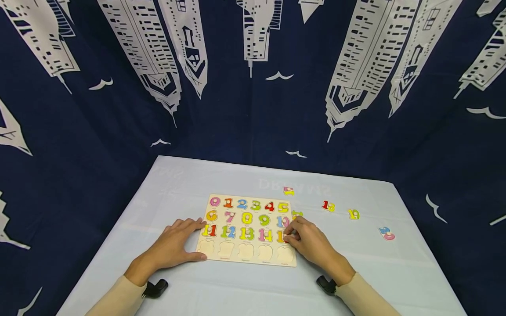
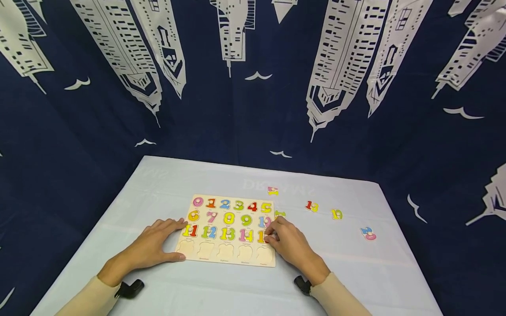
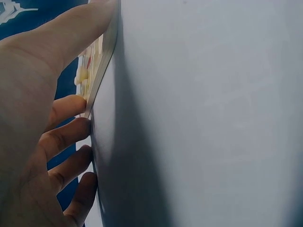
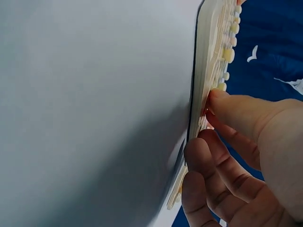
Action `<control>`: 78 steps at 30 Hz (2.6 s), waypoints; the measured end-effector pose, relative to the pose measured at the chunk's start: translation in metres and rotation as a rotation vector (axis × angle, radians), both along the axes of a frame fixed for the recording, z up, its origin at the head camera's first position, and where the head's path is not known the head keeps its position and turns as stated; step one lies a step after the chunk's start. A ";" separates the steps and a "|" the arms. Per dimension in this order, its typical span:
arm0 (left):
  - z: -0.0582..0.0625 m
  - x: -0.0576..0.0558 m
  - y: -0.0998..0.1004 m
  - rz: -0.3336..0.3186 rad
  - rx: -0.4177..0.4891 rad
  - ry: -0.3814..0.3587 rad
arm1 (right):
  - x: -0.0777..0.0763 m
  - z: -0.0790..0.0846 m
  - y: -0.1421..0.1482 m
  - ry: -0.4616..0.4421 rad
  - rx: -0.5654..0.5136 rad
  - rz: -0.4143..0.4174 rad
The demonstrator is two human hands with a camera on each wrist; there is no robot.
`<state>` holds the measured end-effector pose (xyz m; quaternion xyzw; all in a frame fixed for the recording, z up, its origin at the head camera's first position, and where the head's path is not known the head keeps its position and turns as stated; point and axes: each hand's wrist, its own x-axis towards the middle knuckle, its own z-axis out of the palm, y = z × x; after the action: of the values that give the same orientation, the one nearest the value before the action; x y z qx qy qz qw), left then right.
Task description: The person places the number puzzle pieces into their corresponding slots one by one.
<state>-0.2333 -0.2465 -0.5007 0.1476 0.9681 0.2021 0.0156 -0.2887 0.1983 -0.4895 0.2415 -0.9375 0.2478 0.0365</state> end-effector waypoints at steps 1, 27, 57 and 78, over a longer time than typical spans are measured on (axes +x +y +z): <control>0.000 0.000 0.000 0.002 0.000 -0.002 | -0.001 0.000 0.000 -0.006 -0.007 -0.001; -0.003 0.001 -0.002 0.002 0.008 0.013 | -0.054 0.000 0.024 -0.053 -0.052 -0.244; -0.001 0.000 -0.003 0.000 0.009 -0.013 | 0.005 0.014 -0.103 -0.042 -0.199 0.277; 0.000 -0.002 -0.011 -0.071 0.068 -0.032 | 0.014 0.007 -0.207 -0.006 0.064 0.376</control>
<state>-0.2349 -0.2575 -0.5009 0.1789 0.9545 0.2364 0.0332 -0.2751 -0.0083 -0.4825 0.4125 -0.8834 0.2212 -0.0211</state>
